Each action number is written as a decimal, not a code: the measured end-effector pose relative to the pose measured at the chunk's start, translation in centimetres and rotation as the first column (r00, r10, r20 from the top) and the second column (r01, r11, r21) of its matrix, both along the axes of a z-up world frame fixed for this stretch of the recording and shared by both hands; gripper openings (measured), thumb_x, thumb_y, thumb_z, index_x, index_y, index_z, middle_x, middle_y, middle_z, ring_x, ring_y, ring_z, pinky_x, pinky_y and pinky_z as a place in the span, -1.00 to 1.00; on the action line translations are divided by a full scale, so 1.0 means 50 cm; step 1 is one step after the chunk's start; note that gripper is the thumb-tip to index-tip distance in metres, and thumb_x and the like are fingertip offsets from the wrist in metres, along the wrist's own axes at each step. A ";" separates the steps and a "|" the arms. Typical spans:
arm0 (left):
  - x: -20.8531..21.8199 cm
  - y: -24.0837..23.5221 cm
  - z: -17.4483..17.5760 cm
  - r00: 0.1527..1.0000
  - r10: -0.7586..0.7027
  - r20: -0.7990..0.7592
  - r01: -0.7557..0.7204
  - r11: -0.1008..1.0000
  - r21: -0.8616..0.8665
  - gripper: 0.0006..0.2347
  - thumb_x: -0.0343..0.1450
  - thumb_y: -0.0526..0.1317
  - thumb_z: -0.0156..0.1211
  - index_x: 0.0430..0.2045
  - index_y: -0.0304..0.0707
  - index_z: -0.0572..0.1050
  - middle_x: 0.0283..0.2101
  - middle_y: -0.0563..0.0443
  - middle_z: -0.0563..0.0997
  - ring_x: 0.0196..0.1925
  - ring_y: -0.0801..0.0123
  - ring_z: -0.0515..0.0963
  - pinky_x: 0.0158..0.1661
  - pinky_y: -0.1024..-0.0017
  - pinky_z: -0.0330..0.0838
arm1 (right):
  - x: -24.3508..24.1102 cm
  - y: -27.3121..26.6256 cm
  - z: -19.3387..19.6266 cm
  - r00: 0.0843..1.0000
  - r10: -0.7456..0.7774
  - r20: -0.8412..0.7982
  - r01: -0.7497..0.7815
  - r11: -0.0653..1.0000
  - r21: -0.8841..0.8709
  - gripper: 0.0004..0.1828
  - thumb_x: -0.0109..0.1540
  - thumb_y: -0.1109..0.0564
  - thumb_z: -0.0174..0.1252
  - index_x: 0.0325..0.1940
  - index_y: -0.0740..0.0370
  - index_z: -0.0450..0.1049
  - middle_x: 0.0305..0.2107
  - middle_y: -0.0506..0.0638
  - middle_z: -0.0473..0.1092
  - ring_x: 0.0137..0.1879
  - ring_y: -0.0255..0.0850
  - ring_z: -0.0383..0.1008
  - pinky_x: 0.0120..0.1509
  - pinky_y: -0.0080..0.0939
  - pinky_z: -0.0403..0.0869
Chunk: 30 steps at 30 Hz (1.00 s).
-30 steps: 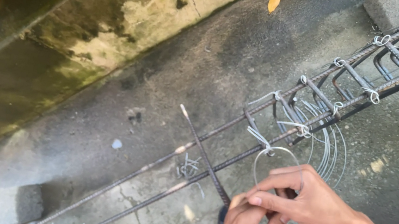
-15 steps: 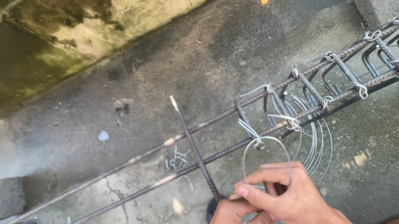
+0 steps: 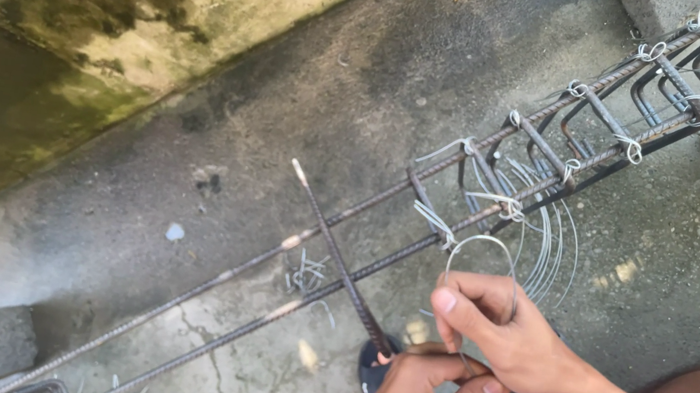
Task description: Tying steel rebar joints together using wire and a metal hook tool
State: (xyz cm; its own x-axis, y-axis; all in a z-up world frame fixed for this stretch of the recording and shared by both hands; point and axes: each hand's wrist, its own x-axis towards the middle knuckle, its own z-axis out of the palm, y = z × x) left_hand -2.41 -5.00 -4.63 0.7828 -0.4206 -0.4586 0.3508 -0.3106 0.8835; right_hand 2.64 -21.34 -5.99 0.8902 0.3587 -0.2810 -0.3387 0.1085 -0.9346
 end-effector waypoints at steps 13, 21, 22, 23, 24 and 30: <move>-0.002 -0.003 0.007 0.989 -0.121 0.090 0.108 0.984 0.140 -0.89 0.35 -0.12 0.26 -0.39 -0.04 0.67 -0.33 -0.01 0.70 -0.17 0.21 0.65 -0.09 0.35 0.49 | -0.037 0.021 -0.076 0.958 -0.271 -0.096 0.285 0.944 0.170 -0.38 0.39 0.04 -0.04 -0.79 0.17 0.15 -0.82 -0.08 0.11 -0.67 -0.32 0.00 -0.61 -0.29 0.20; -0.009 0.007 0.005 0.981 -0.190 0.035 0.179 0.964 0.194 -0.82 0.39 -0.01 0.24 -0.37 0.01 0.69 -0.35 0.07 0.69 -0.07 0.20 0.61 0.05 0.36 0.41 | 0.027 -0.012 -0.005 0.960 -0.267 -0.080 0.279 0.924 0.262 -0.49 0.43 -0.04 -0.09 -0.51 0.27 0.42 -0.62 0.03 0.36 -0.52 -0.25 0.31 -0.43 -0.23 0.37; -0.014 0.006 -0.001 0.974 -0.220 0.047 0.209 0.963 0.171 -0.81 0.42 0.02 0.22 -0.38 0.02 0.68 -0.33 0.13 0.73 0.06 0.17 0.61 0.26 0.35 0.33 | 0.031 -0.017 0.002 0.935 -0.326 -0.143 0.353 0.895 0.271 -0.46 0.46 -0.06 -0.09 -0.54 0.24 0.39 -0.63 0.03 0.34 -0.51 -0.25 0.31 -0.42 -0.23 0.36; -0.013 0.005 0.000 0.973 -0.228 0.046 0.217 0.961 0.170 -0.81 0.42 0.02 0.22 -0.38 0.02 0.68 -0.33 0.13 0.73 0.06 0.17 0.61 0.26 0.35 0.33 | 0.031 -0.013 0.007 0.932 -0.333 -0.144 0.361 0.893 0.270 -0.46 0.46 -0.06 -0.09 -0.54 0.24 0.39 -0.63 0.03 0.34 -0.51 -0.25 0.31 -0.42 -0.23 0.36; -0.012 0.003 0.000 0.969 -0.236 0.077 0.227 0.968 0.110 -0.83 0.43 -0.03 0.23 -0.40 -0.02 0.68 -0.37 0.17 0.72 -0.10 0.24 0.62 0.31 0.36 0.30 | 0.030 -0.008 0.011 0.920 -0.361 -0.155 0.390 0.887 0.248 -0.43 0.46 -0.09 -0.10 -0.59 0.21 0.34 -0.68 0.02 0.29 -0.55 -0.24 0.28 -0.44 -0.25 0.32; -0.019 -0.010 0.003 0.954 -0.289 0.078 0.279 0.953 0.119 -0.83 0.44 -0.05 0.21 -0.35 -0.04 0.68 -0.34 0.13 0.73 -0.06 0.26 0.68 0.33 0.38 0.29 | 0.017 0.013 0.004 0.836 -0.487 -0.253 0.546 0.778 0.310 -0.38 0.45 -0.03 -0.10 -0.73 0.12 0.18 -0.75 -0.10 0.08 -0.63 -0.36 0.01 -0.56 -0.32 0.09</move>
